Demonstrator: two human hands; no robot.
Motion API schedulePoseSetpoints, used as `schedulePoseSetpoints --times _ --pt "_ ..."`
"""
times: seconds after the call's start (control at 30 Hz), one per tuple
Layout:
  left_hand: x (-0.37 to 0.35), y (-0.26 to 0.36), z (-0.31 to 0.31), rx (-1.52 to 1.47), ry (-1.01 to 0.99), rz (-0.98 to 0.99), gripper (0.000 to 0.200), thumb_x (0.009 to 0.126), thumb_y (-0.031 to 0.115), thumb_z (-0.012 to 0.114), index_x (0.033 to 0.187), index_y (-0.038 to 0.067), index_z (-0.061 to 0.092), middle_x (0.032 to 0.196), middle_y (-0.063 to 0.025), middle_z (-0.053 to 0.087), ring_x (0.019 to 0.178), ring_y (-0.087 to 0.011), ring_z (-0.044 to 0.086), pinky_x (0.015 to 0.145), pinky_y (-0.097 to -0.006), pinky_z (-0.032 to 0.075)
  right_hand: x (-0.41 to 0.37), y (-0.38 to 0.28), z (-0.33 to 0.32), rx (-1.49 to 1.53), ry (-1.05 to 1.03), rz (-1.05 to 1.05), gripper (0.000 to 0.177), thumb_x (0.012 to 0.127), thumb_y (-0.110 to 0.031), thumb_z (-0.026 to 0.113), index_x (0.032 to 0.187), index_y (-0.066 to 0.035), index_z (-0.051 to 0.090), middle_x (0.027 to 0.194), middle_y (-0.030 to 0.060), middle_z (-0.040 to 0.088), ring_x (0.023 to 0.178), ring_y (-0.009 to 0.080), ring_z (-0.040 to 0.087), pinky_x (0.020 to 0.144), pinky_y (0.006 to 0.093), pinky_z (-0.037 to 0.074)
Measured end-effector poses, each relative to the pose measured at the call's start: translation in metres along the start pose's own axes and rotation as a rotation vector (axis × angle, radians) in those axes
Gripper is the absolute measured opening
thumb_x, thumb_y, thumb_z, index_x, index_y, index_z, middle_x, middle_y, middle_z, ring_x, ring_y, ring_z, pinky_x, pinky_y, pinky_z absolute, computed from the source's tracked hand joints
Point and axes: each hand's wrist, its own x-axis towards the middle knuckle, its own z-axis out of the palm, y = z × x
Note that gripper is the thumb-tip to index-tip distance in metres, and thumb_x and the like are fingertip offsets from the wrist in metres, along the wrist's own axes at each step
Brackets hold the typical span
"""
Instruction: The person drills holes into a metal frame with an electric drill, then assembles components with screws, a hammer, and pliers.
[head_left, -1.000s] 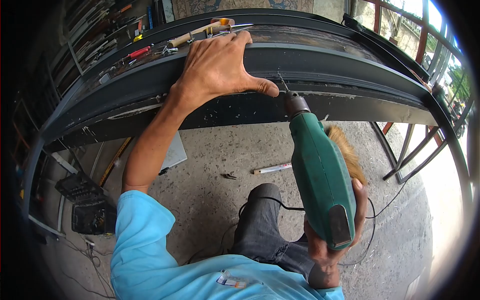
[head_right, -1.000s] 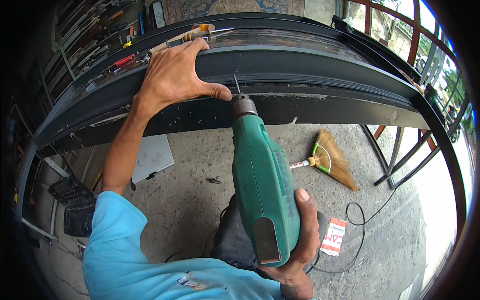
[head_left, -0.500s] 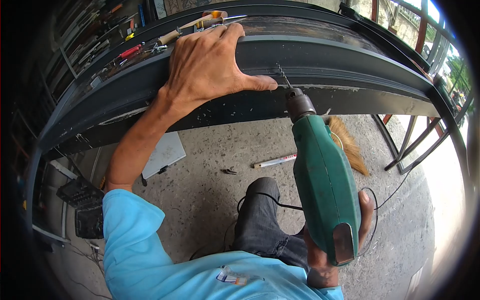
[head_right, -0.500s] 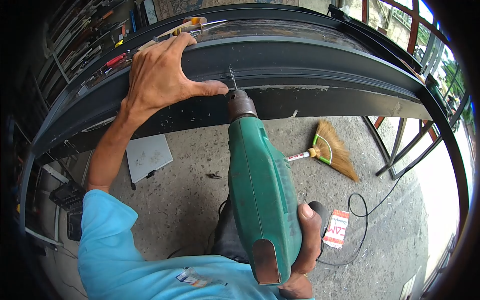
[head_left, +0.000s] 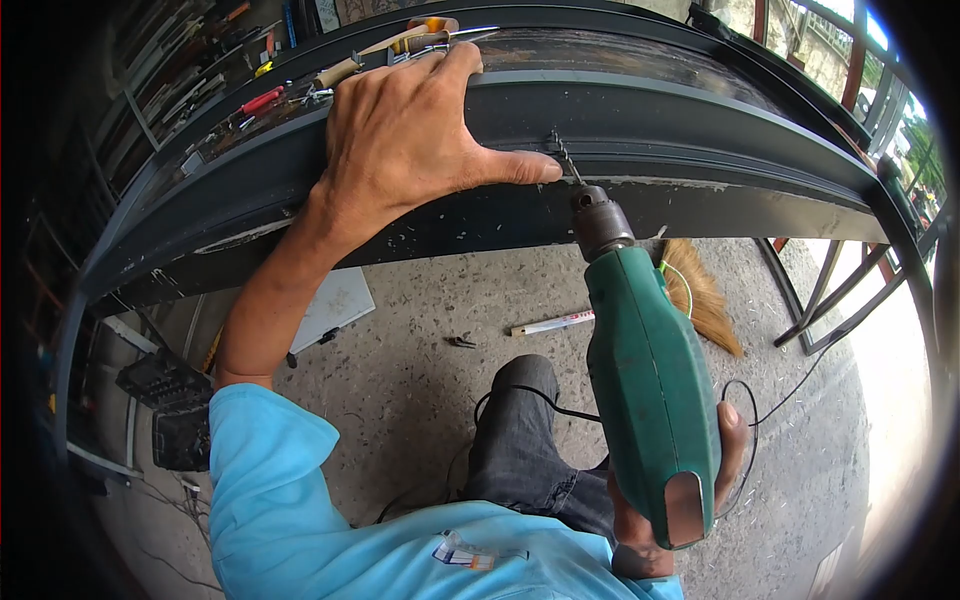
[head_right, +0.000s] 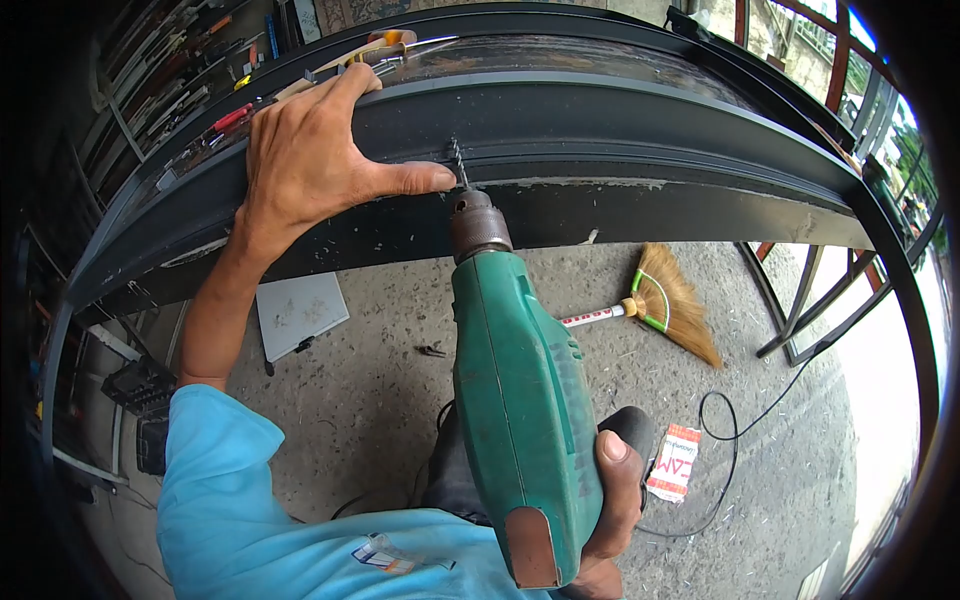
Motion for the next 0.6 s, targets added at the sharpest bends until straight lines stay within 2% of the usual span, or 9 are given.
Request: schedulePoseSetpoints --times 0.1,0.2,0.23,0.33,0.4,0.43,0.5,0.53,0.6 --pt "0.004 0.007 -0.007 0.017 -0.112 -0.082 0.101 0.051 0.086 0.063 0.092 -0.006 0.063 0.059 -0.0121 0.059 0.056 -0.0239 0.064 0.053 -0.0333 0.053 0.0 -0.004 0.001 -0.009 0.022 0.052 0.082 0.073 -0.013 0.077 0.139 -0.022 0.028 0.132 0.0136 0.041 0.112 0.0239 0.054 0.091 0.0354 0.052" --pt "0.003 0.005 -0.003 0.035 -0.04 -0.041 0.102 0.051 0.087 0.062 0.09 -0.007 0.063 0.054 -0.0106 0.056 0.05 -0.0222 0.062 0.049 -0.0308 0.052 -0.002 -0.007 0.003 0.012 0.05 0.132 0.081 0.074 -0.014 0.076 0.139 -0.024 0.029 0.132 0.013 0.041 0.112 0.0231 0.054 0.09 0.0351 0.052" --pt "0.004 0.005 -0.003 0.034 -0.039 -0.041 0.102 0.051 0.087 0.062 0.09 -0.007 0.063 0.054 -0.0106 0.056 0.05 -0.0222 0.062 0.049 -0.0308 0.052 -0.004 -0.01 0.005 0.059 0.065 0.193 0.081 0.074 -0.014 0.076 0.139 -0.025 0.029 0.132 0.0128 0.041 0.111 0.0228 0.054 0.089 0.0349 0.052" --pt "0.003 0.005 -0.003 0.03 -0.054 -0.048 0.1 0.051 0.086 0.063 0.088 -0.007 0.063 0.054 -0.01 0.056 0.05 -0.0218 0.061 0.048 -0.0302 0.051 0.0 -0.019 0.007 0.352 0.198 0.485 0.068 0.08 -0.032 0.07 0.136 -0.017 0.034 0.129 0.0125 0.046 0.106 0.022 0.058 0.084 0.0338 0.054" --pt "0.003 0.004 -0.002 0.031 -0.054 -0.041 0.1 0.052 0.087 0.062 0.088 -0.006 0.063 0.053 -0.0095 0.055 0.048 -0.0208 0.061 0.047 -0.0295 0.051 0.012 -0.03 0.004 0.449 0.249 0.581 0.066 0.082 -0.037 0.068 0.135 -0.015 0.036 0.128 0.0124 0.047 0.104 0.0218 0.06 0.082 0.0334 0.055" --pt "0.003 0.004 -0.002 0.029 -0.052 -0.041 0.1 0.052 0.087 0.062 0.088 -0.006 0.063 0.053 -0.0095 0.055 0.048 -0.0208 0.061 0.047 -0.0295 0.051 0.025 -0.039 0.0 0.598 0.224 0.82 0.063 0.081 -0.045 0.064 0.13 -0.012 0.041 0.123 0.0128 0.052 0.1 0.021 0.061 0.079 0.0329 0.056" --pt "0.004 0.005 -0.003 0.034 -0.059 -0.051 0.099 0.052 0.086 0.062 0.088 -0.006 0.063 0.052 -0.0092 0.054 0.048 -0.0204 0.06 0.046 -0.0296 0.05 0.031 -0.044 -0.001 0.742 0.192 1.06 0.064 0.081 -0.053 0.06 0.125 -0.009 0.046 0.117 0.0132 0.058 0.097 0.0203 0.063 0.076 0.0324 0.056" --pt "0.003 0.005 -0.003 0.033 -0.06 -0.053 0.099 0.052 0.086 0.062 0.088 -0.006 0.063 0.052 -0.0092 0.054 0.048 -0.0204 0.06 0.046 -0.0296 0.05 0.032 -0.044 0.0 0.769 0.215 1.113 0.065 0.081 -0.053 0.059 0.125 -0.008 0.045 0.116 0.0137 0.058 0.094 0.0203 0.063 0.074 0.0321 0.057" --pt "0.003 0.006 -0.003 0.04 -0.081 -0.066 0.098 0.052 0.086 0.062 0.089 -0.005 0.063 0.054 -0.0095 0.055 0.049 -0.0209 0.061 0.047 -0.0303 0.051 0.03 -0.04 0.004 0.742 0.287 1.049 0.067 0.081 -0.054 0.059 0.126 -0.007 0.045 0.114 0.0147 0.059 0.09 0.0202 0.064 0.071 0.0314 0.057"
